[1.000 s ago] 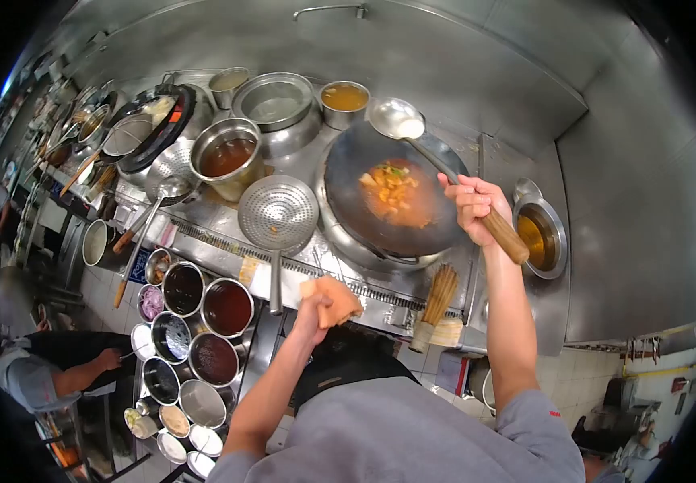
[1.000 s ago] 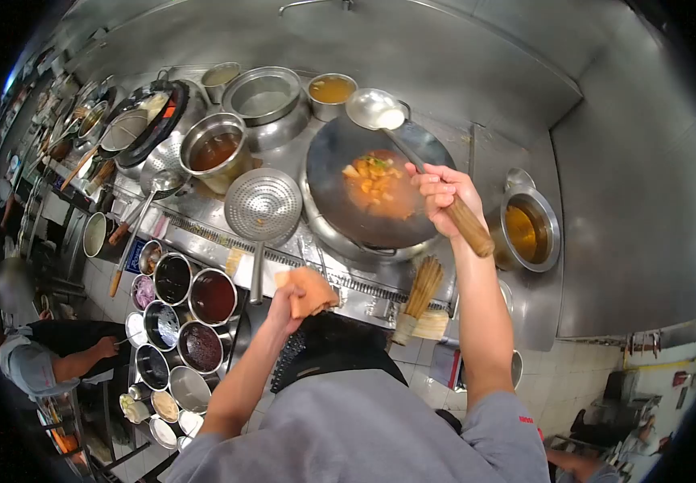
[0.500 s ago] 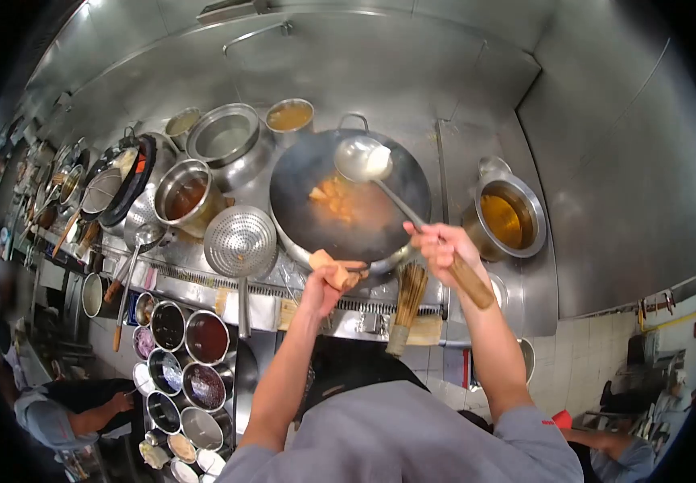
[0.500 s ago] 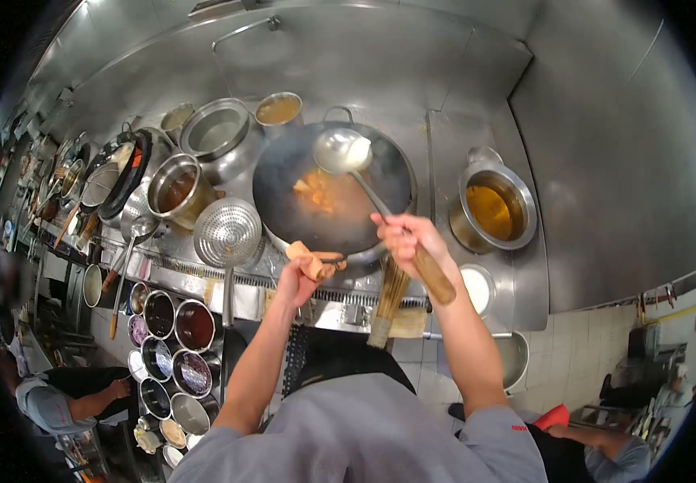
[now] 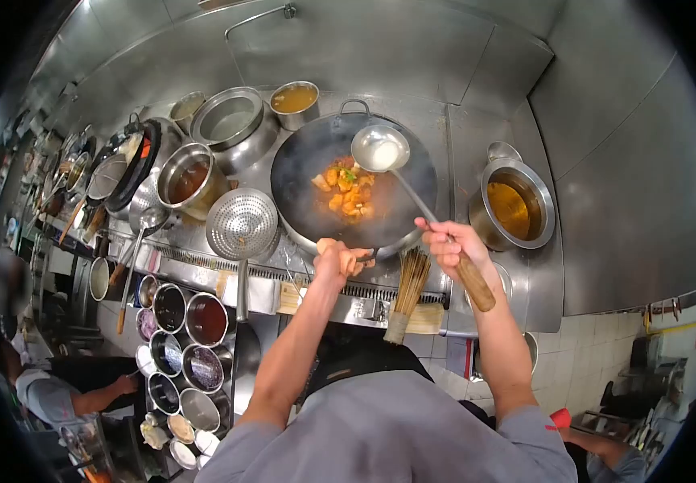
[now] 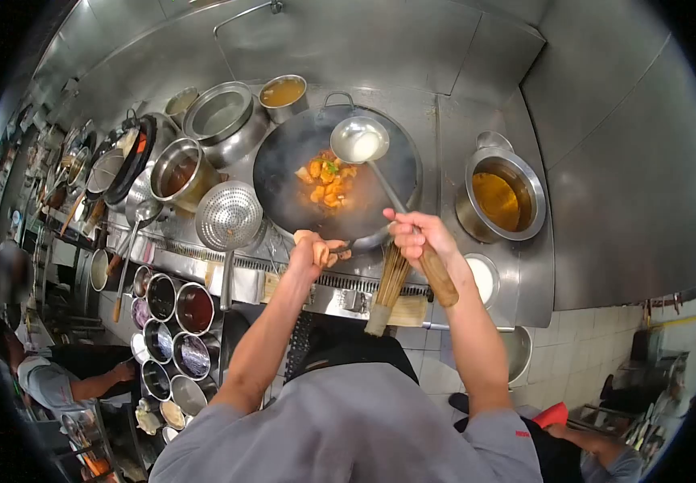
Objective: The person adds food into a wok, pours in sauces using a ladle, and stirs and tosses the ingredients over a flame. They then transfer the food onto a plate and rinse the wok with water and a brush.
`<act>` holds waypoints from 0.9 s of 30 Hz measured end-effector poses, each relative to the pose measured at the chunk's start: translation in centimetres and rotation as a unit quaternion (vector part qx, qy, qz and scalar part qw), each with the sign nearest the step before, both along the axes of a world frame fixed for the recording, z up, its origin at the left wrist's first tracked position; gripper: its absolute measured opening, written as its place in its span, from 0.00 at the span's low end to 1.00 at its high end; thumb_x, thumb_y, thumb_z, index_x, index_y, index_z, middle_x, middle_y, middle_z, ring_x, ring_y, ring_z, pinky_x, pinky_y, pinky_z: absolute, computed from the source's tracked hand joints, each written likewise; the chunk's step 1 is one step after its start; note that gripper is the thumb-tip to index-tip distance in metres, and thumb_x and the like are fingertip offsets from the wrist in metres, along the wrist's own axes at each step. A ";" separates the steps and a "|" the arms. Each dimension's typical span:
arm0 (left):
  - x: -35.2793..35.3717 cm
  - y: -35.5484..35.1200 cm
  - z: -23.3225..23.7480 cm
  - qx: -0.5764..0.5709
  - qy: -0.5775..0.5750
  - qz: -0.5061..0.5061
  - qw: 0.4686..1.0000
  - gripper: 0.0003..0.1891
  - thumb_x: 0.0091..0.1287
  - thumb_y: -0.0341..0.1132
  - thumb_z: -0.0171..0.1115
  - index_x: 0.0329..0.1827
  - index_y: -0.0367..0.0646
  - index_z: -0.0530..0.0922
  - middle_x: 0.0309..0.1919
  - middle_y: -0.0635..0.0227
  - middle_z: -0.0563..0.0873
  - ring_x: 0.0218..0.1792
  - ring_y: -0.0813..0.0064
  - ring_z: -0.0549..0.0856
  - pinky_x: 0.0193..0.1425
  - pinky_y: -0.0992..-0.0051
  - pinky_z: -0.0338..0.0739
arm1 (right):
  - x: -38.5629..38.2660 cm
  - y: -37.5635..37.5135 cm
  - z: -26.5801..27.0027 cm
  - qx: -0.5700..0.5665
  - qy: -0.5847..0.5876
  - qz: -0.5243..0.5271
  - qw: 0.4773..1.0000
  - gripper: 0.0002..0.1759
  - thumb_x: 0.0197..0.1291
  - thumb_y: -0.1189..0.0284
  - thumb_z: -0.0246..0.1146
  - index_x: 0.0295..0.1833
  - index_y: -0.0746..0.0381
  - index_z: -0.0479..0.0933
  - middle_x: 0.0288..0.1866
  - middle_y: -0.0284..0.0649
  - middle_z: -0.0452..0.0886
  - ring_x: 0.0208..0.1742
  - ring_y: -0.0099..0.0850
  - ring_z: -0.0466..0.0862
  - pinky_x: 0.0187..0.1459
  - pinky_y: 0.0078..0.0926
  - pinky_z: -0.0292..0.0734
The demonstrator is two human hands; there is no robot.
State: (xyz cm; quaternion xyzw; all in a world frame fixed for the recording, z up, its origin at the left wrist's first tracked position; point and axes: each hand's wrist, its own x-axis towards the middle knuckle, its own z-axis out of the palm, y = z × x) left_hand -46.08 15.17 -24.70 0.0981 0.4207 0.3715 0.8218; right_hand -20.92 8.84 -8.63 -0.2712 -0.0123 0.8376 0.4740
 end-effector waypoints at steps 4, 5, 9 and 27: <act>0.9 -1.6 2.5 0.037 0.003 0.004 0.999 0.17 0.70 0.33 0.43 0.53 0.27 0.67 0.35 0.33 0.83 0.24 0.48 0.84 0.17 0.67 0.71 | 1.0 -1.9 0.7 0.065 0.044 0.032 0.996 0.15 0.70 0.74 0.51 0.59 0.65 0.67 0.27 0.30 0.68 0.17 0.13 0.66 0.12 0.12 0.59; 0.1 -0.4 0.4 0.000 -0.037 -0.032 0.999 0.17 0.69 0.31 0.44 0.53 0.24 0.68 0.35 0.34 0.83 0.25 0.48 0.85 0.16 0.67 0.71 | 0.3 -1.2 0.5 0.054 0.030 0.007 0.998 0.15 0.70 0.73 0.51 0.59 0.66 0.67 0.27 0.29 0.68 0.17 0.13 0.65 0.11 0.12 0.59; 0.6 -2.6 3.2 0.017 0.032 0.011 0.999 0.19 0.71 0.34 0.42 0.35 0.20 0.73 0.35 0.35 0.84 0.24 0.49 0.85 0.16 0.66 0.68 | 0.2 -1.2 0.7 0.044 0.003 0.003 0.999 0.14 0.69 0.73 0.52 0.59 0.62 0.68 0.26 0.28 0.68 0.16 0.13 0.64 0.13 0.11 0.59; 2.6 -1.6 1.5 -0.004 -0.016 0.113 0.993 0.14 0.57 0.24 0.64 0.45 0.32 0.72 0.36 0.56 0.81 0.34 0.61 0.85 0.34 0.62 0.85 | -0.8 -0.6 -2.3 0.034 -0.001 0.041 0.999 0.13 0.69 0.72 0.53 0.57 0.61 0.70 0.25 0.28 0.67 0.16 0.13 0.64 0.13 0.12 0.60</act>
